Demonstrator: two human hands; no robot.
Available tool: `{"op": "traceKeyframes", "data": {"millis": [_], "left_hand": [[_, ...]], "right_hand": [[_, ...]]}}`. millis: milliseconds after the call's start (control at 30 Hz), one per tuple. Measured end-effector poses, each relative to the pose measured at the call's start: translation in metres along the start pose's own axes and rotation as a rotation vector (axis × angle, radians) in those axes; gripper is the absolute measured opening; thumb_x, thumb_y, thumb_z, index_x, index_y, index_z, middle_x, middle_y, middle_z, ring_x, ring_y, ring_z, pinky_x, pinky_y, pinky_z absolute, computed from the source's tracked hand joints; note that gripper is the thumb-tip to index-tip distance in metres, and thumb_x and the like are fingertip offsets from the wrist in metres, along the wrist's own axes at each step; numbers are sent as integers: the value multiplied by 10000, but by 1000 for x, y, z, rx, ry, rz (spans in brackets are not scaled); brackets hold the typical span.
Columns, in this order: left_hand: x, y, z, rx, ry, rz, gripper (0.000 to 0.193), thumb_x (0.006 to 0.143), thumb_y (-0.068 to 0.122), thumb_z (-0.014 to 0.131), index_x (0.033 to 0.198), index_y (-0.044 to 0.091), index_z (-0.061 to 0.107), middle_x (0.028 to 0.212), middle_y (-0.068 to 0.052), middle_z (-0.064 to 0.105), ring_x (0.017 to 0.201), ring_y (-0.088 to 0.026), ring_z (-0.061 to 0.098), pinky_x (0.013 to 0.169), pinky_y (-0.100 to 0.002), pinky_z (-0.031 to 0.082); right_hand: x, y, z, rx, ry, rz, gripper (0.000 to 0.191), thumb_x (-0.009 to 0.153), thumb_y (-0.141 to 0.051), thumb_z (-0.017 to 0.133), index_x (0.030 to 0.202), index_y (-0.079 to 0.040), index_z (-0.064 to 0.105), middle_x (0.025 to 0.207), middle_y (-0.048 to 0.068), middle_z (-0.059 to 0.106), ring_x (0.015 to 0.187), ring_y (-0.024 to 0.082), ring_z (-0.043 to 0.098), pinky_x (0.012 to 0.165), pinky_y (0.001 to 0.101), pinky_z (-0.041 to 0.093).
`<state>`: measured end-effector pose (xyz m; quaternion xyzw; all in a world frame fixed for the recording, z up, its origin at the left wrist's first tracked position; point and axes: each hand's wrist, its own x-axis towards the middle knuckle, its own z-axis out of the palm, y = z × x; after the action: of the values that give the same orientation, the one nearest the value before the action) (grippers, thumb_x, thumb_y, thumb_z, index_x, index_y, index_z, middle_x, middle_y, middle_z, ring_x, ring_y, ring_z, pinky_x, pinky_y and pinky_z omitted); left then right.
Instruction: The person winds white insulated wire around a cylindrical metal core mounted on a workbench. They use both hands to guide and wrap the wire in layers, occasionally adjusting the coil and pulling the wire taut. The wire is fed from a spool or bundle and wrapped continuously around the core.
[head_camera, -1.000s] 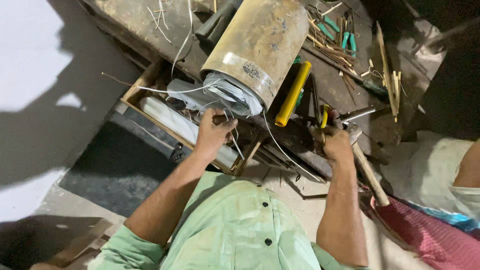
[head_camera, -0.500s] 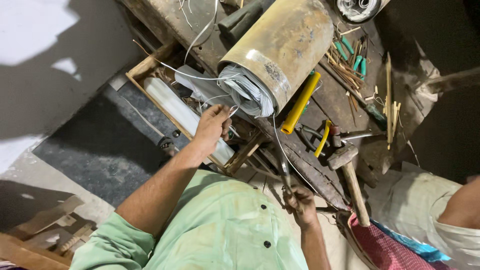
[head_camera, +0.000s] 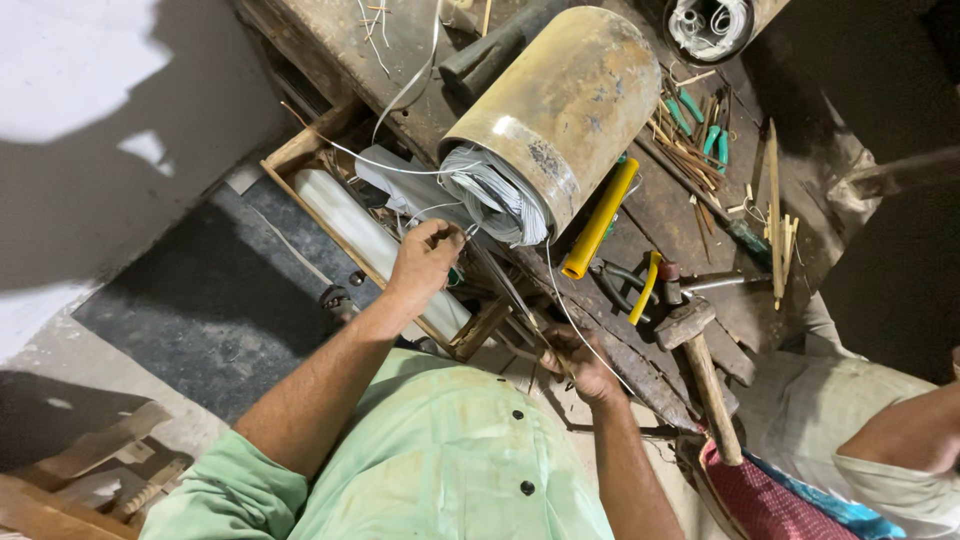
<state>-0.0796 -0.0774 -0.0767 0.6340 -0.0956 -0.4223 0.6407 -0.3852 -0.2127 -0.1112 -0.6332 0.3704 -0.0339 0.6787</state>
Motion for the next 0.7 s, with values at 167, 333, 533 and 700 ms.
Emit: {"op": "traceKeyframes", "data": {"millis": [167,333,533,700], "left_hand": [[3,-4,0,101,14,-9,184,973,132,668,1103,25,744,914,-50,712,794,-110,576,662,-241,467],[7,-10,-1,20,-14,110,204,980,49,621,1118,-43,739,1016,-77,748,917,-112,656,791,-219,539],[2,-7,0,84,-12,166,201,979,21,601,1121,-53,723,1019,-92,750,923,-108,677,817,-217,562],[-4,2,1,218,7,207,200,975,67,641,1115,-49,724,974,-113,763,865,-132,670,755,-251,546]], "right_hand": [[7,-23,5,-93,33,-39,366,736,-204,909,997,-5,746,806,13,663,694,133,545,565,279,424],[11,-48,5,-170,-49,-139,392,739,-297,912,925,-1,735,811,6,675,744,131,563,622,299,467],[9,-78,15,-529,14,-184,330,749,-281,869,901,-10,758,797,51,710,719,166,617,629,340,508],[10,-88,22,-529,27,-144,321,736,-227,885,933,-14,748,806,62,720,722,165,625,642,345,523]]}}
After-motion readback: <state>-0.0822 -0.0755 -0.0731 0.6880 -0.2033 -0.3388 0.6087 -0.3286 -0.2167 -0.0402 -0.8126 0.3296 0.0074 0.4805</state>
